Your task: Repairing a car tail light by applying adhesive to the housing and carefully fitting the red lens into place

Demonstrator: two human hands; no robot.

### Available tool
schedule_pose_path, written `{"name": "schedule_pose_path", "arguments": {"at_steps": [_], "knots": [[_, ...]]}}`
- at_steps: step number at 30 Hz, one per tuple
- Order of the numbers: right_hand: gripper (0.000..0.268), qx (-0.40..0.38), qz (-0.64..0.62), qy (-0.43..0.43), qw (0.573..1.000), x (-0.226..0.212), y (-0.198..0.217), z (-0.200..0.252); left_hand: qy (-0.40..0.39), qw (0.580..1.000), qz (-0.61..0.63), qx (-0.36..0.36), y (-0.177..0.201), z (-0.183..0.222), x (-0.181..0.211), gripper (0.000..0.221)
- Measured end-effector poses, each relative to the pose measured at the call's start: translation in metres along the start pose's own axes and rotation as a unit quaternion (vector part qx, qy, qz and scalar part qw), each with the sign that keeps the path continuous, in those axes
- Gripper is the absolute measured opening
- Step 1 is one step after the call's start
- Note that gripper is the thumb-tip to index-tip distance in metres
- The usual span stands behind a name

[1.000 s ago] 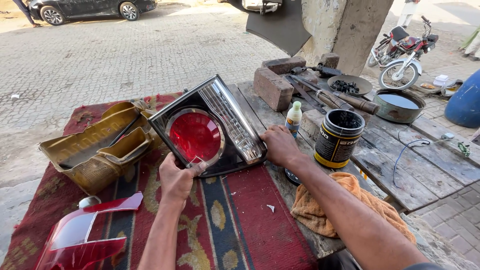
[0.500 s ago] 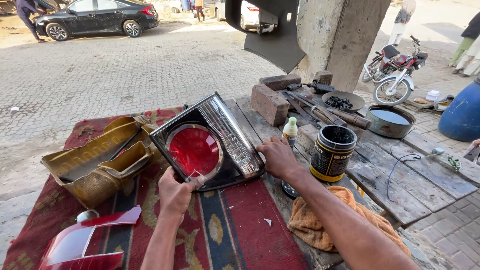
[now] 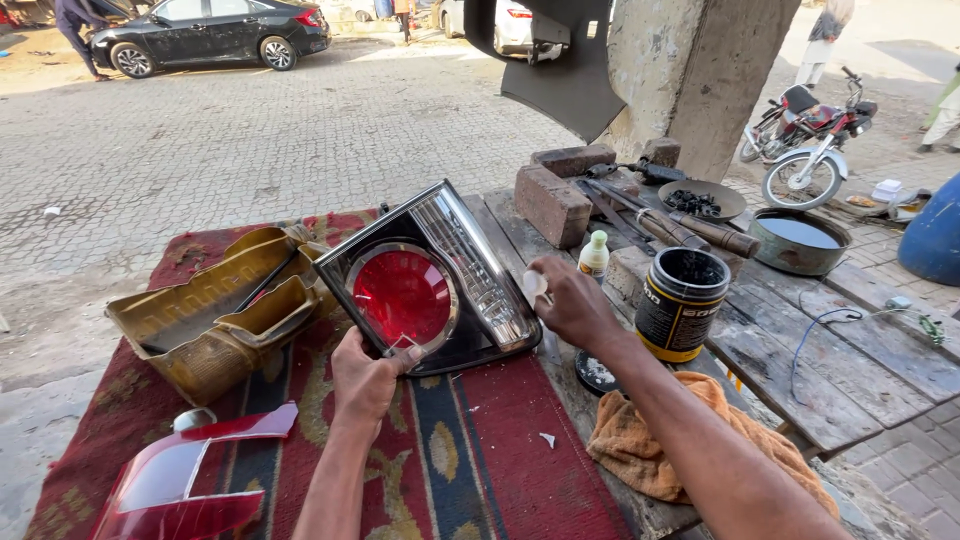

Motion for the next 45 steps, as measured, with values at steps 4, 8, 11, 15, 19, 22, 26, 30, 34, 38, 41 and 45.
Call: {"name": "schedule_pose_path", "arguments": {"at_steps": [4, 8, 11, 15, 19, 22, 26, 30, 34, 38, 41, 45], "knots": [[0.055, 0.085, -0.179, -0.059, 0.978, -0.014, 0.018, 0.011, -0.006, 1.0, 0.003, 0.002, 0.001, -0.001, -0.006, 0.046], [0.05, 0.161, -0.372, -0.054, 0.912, -0.023, 0.035, 0.022, -0.012, 1.0, -0.006, 0.001, 0.001, -0.002, -0.004, 0.045], [0.044, 0.165, -0.505, -0.08, 0.843, -0.024, 0.048, 0.029, -0.015, 1.0, -0.015, 0.001, 0.002, -0.005, -0.013, 0.045], [0.036, 0.167, -0.627, -0.147, 0.747, -0.045, 0.06, 0.049, -0.009, 1.0, 0.0, 0.007, 0.001, -0.002, -0.002, 0.045], [0.034, 0.117, -0.668, -0.173, 0.715, -0.057, 0.052, 0.061, -0.009, 1.0, 0.008, 0.008, -0.001, -0.003, 0.001, 0.045], [0.035, 0.077, -0.656, -0.171, 0.731, -0.075, 0.049, 0.074, -0.011, 1.0, 0.011, 0.011, -0.001, -0.003, 0.001, 0.045], [0.035, 0.051, -0.587, -0.132, 0.797, -0.103, 0.042, 0.089, -0.011, 1.0, 0.01, 0.016, 0.0, -0.002, 0.0, 0.044], [0.033, 0.033, -0.545, -0.108, 0.831, -0.108, 0.031, 0.093, -0.017, 1.0, -0.005, 0.011, -0.001, -0.003, -0.002, 0.044], [0.03, 0.028, -0.482, -0.075, 0.872, -0.113, 0.022, 0.095, -0.025, 1.0, -0.011, 0.014, -0.003, -0.005, -0.008, 0.046], [0.03, 0.047, -0.465, -0.074, 0.881, -0.117, 0.019, 0.097, -0.031, 0.999, -0.019, 0.013, -0.005, -0.008, -0.02, 0.048], [0.029, 0.052, -0.458, -0.073, 0.885, -0.119, 0.022, 0.098, -0.034, 0.999, -0.021, 0.014, -0.006, -0.007, -0.02, 0.051], [0.028, 0.056, -0.457, -0.073, 0.885, -0.12, 0.02, 0.1, -0.034, 0.999, -0.018, 0.018, -0.007, -0.005, -0.014, 0.051]]}}
Point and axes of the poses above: each hand's wrist, its own z-axis away from the middle knuckle, its own y-axis out of the back of the hand, x = y × z, the point moved 2 cm from there along -z, towards the middle knuckle, and after that the axes turned 13 degrees about -y, right-handed, at the moved point
